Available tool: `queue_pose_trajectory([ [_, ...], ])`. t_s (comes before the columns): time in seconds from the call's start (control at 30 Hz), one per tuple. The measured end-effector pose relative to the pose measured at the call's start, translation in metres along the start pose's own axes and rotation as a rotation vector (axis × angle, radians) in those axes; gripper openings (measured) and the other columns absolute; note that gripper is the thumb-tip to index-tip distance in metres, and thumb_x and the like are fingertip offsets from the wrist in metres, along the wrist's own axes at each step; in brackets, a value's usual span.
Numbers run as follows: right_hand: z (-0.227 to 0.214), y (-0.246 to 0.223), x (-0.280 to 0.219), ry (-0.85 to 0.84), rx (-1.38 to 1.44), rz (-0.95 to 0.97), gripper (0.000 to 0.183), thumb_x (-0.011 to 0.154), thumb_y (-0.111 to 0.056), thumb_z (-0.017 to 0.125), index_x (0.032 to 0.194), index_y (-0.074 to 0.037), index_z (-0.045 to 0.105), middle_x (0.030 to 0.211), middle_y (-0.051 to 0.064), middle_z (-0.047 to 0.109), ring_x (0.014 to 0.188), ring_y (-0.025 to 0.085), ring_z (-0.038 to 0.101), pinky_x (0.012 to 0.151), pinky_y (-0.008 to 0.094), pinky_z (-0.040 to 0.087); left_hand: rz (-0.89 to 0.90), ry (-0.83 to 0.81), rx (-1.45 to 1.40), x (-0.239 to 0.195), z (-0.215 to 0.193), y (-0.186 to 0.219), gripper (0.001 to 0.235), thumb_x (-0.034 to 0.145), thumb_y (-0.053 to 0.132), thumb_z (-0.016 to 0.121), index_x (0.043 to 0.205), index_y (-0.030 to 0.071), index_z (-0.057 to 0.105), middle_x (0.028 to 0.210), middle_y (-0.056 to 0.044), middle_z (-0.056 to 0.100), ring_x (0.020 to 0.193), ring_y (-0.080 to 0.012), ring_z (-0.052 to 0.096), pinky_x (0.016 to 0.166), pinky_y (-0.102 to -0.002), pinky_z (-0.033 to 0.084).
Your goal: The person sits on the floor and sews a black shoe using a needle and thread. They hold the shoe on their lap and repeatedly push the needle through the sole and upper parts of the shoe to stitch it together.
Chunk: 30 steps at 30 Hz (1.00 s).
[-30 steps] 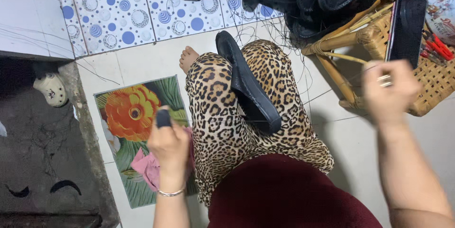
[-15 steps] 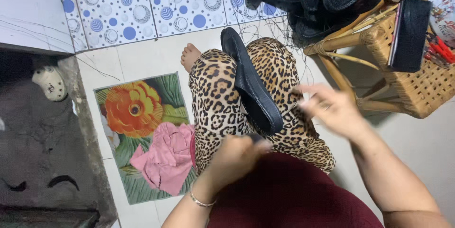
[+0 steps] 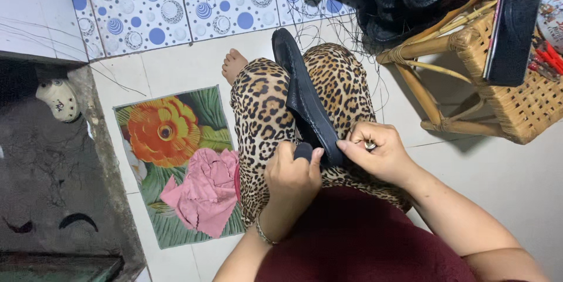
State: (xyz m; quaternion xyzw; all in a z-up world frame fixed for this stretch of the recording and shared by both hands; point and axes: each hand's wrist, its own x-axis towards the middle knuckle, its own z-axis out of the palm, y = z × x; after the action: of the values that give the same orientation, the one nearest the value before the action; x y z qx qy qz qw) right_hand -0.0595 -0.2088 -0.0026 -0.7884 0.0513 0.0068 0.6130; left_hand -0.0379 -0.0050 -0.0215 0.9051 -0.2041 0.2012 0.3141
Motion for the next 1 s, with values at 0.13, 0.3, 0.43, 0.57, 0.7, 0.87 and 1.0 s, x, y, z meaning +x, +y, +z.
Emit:
queue_pose_trajectory([
  [0.13, 0.009, 0.003, 0.001, 0.075, -0.091, -0.177, 0.045, 0.086, -0.007, 0.076, 0.054, -0.014, 0.045, 0.051, 0.003, 0.056, 0.044, 0.022, 0.048, 0.046, 0.028, 0.039, 0.006, -0.028, -0.063, 0.01, 0.001, 0.004, 0.054, 0.091, 0.029, 0.073, 0.052, 0.012, 0.041, 0.069, -0.004, 0.045, 0.052, -0.0277, 0.053, 0.044, -0.034, 0.038],
  [0.3, 0.011, 0.017, -0.002, 0.133, -0.192, -0.259, 0.047, 0.088, -0.01, 0.076, 0.053, -0.016, 0.044, 0.052, 0.002, 0.056, 0.043, 0.026, 0.05, 0.044, 0.031, 0.04, -0.006, -0.021, 0.004, 0.007, 0.012, 0.002, 0.054, 0.096, 0.035, 0.065, 0.053, 0.014, 0.04, 0.066, -0.004, 0.04, 0.052, -0.0286, 0.051, 0.045, -0.035, 0.038],
  [0.43, 0.005, 0.013, 0.003, 0.131, -0.21, -0.259, 0.047, 0.088, -0.011, 0.076, 0.053, -0.015, 0.044, 0.053, 0.003, 0.058, 0.045, 0.027, 0.052, 0.045, 0.032, 0.041, -0.016, -0.027, 0.006, 0.011, 0.009, -0.002, 0.054, 0.095, 0.036, 0.066, 0.053, 0.013, 0.042, 0.067, -0.004, 0.042, 0.053, -0.0284, 0.052, 0.046, -0.035, 0.039],
  [0.57, -0.014, -0.02, 0.01, -0.001, -0.084, -0.025, 0.028, 0.089, -0.01, 0.074, 0.066, -0.009, 0.057, 0.053, 0.005, 0.056, 0.052, 0.016, 0.046, 0.05, 0.032, 0.04, -0.151, -0.271, -0.367, 0.04, -0.023, -0.012, 0.041, 0.094, 0.026, 0.071, 0.06, 0.005, 0.061, 0.066, -0.01, 0.058, 0.05, -0.0284, 0.059, 0.043, -0.033, 0.042],
  [0.7, -0.02, -0.064, 0.004, -0.087, -0.128, 0.074, 0.011, 0.085, -0.011, 0.076, 0.078, -0.005, 0.069, 0.057, 0.01, 0.066, 0.052, 0.02, 0.056, 0.053, 0.035, 0.048, -0.316, -0.335, -0.911, 0.06, -0.041, 0.002, 0.012, 0.093, 0.013, 0.072, 0.092, 0.001, 0.074, 0.064, -0.011, 0.063, 0.05, -0.0183, 0.057, 0.044, -0.027, 0.045],
  [0.87, -0.024, -0.087, 0.007, -0.246, -0.144, 0.015, 0.008, 0.084, -0.013, 0.076, 0.091, -0.009, 0.075, 0.073, 0.009, 0.075, 0.059, 0.021, 0.067, 0.06, 0.035, 0.057, -0.626, -0.788, -0.981, 0.044, -0.046, -0.019, 0.015, 0.091, 0.015, 0.075, 0.088, 0.002, 0.068, 0.073, -0.015, 0.067, 0.061, -0.0262, 0.065, 0.053, -0.031, 0.05],
  [1.0, -0.068, -0.074, 0.021, -0.337, -0.405, 0.168, 0.058, 0.095, -0.021, 0.061, 0.15, -0.013, 0.045, 0.114, 0.0, 0.068, 0.108, 0.012, 0.066, 0.103, 0.033, 0.048, -1.239, -0.178, -1.495, -0.041, -0.068, -0.168, 0.017, 0.084, -0.013, 0.061, 0.1, -0.007, 0.059, 0.076, -0.01, 0.057, 0.059, -0.018, 0.054, 0.046, -0.027, 0.039],
])
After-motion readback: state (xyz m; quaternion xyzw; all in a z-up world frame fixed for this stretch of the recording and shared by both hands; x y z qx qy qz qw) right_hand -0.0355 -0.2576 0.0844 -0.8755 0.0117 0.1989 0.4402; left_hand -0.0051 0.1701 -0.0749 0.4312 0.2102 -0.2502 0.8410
